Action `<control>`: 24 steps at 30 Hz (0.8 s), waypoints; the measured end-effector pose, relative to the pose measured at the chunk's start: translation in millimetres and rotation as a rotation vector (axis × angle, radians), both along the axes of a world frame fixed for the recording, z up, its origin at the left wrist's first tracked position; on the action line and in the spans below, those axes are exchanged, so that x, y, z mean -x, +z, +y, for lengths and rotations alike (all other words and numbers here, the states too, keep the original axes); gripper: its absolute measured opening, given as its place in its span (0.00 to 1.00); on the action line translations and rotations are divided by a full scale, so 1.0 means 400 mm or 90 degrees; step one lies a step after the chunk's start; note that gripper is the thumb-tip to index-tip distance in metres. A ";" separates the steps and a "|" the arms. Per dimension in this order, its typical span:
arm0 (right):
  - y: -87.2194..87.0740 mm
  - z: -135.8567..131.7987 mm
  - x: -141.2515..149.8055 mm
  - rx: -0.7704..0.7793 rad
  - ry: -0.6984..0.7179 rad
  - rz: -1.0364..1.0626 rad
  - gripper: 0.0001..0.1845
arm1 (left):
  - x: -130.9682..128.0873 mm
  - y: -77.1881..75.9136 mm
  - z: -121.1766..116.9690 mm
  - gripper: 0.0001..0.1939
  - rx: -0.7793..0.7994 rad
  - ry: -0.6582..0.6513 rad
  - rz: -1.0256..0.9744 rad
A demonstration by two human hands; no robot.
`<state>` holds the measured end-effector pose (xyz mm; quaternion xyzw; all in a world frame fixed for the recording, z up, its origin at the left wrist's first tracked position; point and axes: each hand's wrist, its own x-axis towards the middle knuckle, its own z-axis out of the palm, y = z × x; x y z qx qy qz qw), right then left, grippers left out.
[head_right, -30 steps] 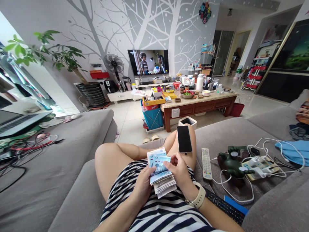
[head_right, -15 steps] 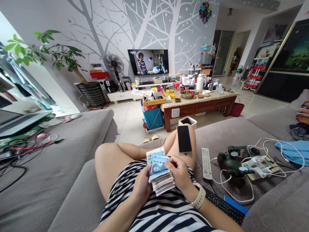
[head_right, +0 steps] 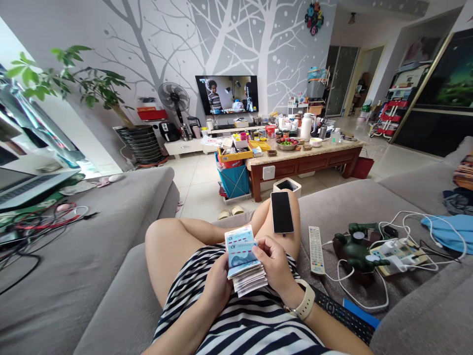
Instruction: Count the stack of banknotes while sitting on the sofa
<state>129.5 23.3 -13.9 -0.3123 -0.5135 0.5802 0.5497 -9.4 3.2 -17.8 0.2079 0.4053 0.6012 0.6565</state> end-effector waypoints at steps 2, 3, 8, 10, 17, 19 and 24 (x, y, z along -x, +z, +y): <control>-0.001 0.001 0.000 0.008 0.002 0.005 0.10 | 0.000 0.002 0.000 0.11 0.003 0.002 0.003; -0.001 0.001 0.000 0.011 0.003 0.006 0.10 | 0.000 0.002 0.000 0.10 0.004 0.004 0.004; 0.004 0.001 -0.001 0.012 0.003 -0.001 0.09 | -0.001 0.004 0.001 0.10 0.002 0.000 0.010; 0.007 0.001 -0.002 0.008 0.000 -0.005 0.09 | -0.001 0.006 0.001 0.09 -0.003 -0.003 0.017; 0.020 -0.005 -0.002 -0.003 -0.011 -0.025 0.10 | -0.001 0.018 0.002 0.10 0.009 -0.008 0.025; 0.024 -0.006 -0.002 -0.011 -0.017 -0.033 0.10 | -0.001 0.020 0.002 0.11 0.012 -0.010 0.025; 0.027 -0.006 -0.003 -0.021 -0.037 -0.063 0.13 | -0.001 0.019 0.004 0.14 0.014 -0.013 0.028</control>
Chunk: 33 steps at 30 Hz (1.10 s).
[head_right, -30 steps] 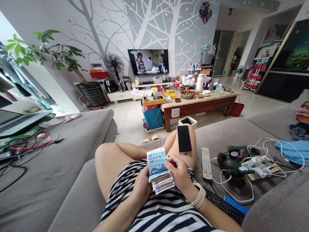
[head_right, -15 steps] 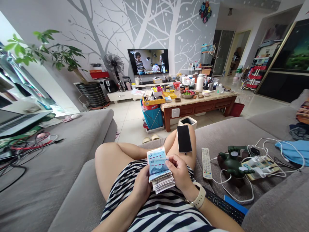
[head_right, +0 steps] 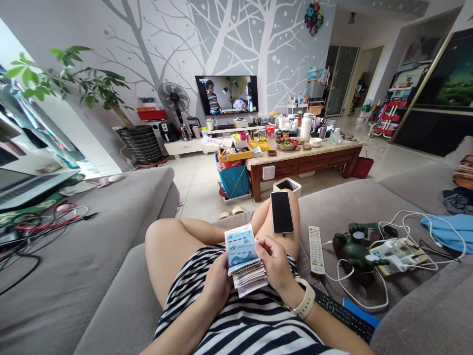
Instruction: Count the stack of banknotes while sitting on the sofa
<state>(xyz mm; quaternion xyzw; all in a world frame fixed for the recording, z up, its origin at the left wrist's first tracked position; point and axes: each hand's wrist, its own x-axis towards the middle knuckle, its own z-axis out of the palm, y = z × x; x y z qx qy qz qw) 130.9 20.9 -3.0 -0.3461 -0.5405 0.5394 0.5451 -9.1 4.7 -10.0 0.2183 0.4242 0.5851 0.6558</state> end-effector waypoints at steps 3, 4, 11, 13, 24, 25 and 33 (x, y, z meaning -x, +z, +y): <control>-0.002 0.000 0.000 0.000 -0.001 -0.001 0.14 | 0.000 0.000 0.000 0.13 0.010 0.009 0.002; -0.003 0.001 0.000 0.001 0.002 0.003 0.14 | 0.000 0.001 0.000 0.13 0.012 0.011 0.002; -0.006 0.002 0.001 -0.010 0.001 0.015 0.14 | 0.004 -0.007 0.001 0.13 -0.012 -0.004 -0.004; -0.009 0.001 0.001 -0.009 -0.001 0.017 0.15 | 0.004 -0.010 0.002 0.13 -0.008 0.000 -0.008; -0.024 0.009 0.003 0.018 -0.014 -0.006 0.18 | 0.001 -0.014 0.000 0.11 0.010 0.051 -0.014; -0.028 0.012 0.004 0.031 -0.019 -0.005 0.19 | 0.002 -0.014 -0.002 0.11 0.002 0.042 -0.010; -0.057 0.030 0.005 0.075 -0.071 -0.003 0.19 | -0.005 0.018 -0.022 0.12 -0.032 -0.011 -0.001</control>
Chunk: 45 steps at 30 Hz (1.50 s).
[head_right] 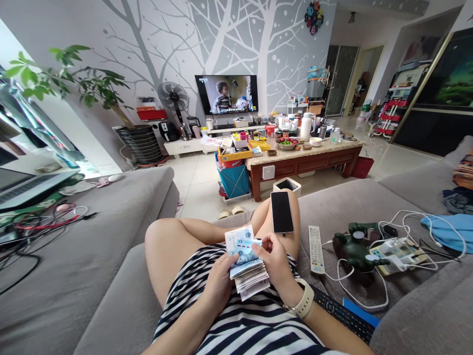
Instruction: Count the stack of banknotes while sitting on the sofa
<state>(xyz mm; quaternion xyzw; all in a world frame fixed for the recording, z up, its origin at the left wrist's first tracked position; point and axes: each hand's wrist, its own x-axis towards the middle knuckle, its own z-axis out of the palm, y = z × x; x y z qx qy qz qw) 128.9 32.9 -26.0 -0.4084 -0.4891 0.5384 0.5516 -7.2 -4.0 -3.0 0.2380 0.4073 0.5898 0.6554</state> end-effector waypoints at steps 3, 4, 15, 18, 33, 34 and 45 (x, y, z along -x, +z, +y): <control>0.004 -0.002 -0.001 -0.015 0.025 -0.017 0.16 | -0.001 0.001 -0.001 0.11 0.006 -0.007 -0.002; 0.006 -0.003 -0.001 -0.021 0.030 -0.022 0.17 | 0.000 -0.002 0.001 0.10 0.010 -0.005 0.001; 0.038 -0.023 -0.003 -0.062 0.070 0.011 0.16 | 0.009 -0.042 0.018 0.11 0.006 0.015 -0.003; 0.040 -0.027 -0.003 -0.058 0.092 0.039 0.14 | 0.008 -0.038 0.017 0.11 -0.004 0.001 -0.004; 0.043 -0.037 -0.008 -0.106 0.088 0.045 0.14 | 0.008 -0.035 0.020 0.11 0.033 0.025 -0.018; 0.042 -0.037 -0.009 -0.114 0.088 0.043 0.14 | 0.008 -0.031 0.019 0.10 0.038 0.031 -0.019; 0.034 -0.035 -0.013 -0.142 0.093 0.041 0.13 | 0.008 -0.034 0.024 0.11 0.058 0.061 -0.012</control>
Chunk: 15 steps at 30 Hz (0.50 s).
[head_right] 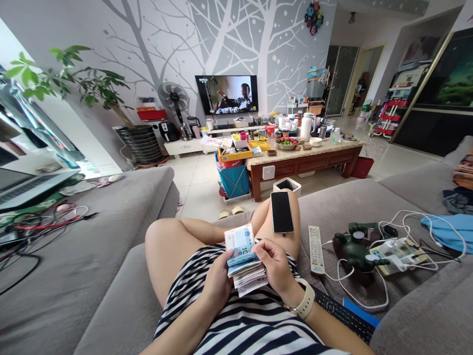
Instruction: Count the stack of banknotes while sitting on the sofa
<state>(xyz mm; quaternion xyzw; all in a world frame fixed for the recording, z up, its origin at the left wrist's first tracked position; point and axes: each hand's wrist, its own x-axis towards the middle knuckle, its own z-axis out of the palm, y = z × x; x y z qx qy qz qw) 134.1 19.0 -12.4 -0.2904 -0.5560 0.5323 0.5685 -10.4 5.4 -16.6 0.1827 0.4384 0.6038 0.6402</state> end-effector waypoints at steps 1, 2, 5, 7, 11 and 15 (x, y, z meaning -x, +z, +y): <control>-0.001 0.000 0.000 0.000 0.001 0.002 0.13 | 0.000 -0.001 0.001 0.12 -0.001 0.000 -0.001; -0.002 0.000 -0.001 0.000 0.003 0.004 0.12 | 0.001 -0.001 0.002 0.12 -0.002 0.000 -0.003; -0.004 0.001 -0.001 0.010 0.008 0.010 0.13 | 0.000 0.001 0.002 0.12 -0.003 -0.002 -0.005; -0.005 0.002 0.000 0.019 0.008 0.011 0.13 | 0.000 0.003 0.001 0.12 -0.001 -0.003 -0.005; -0.004 0.002 0.002 0.026 0.009 0.014 0.14 | 0.001 0.000 0.000 0.11 0.002 -0.002 -0.002; -0.002 0.003 0.002 0.032 0.002 0.012 0.14 | 0.001 -0.002 0.001 0.11 -0.002 0.000 0.006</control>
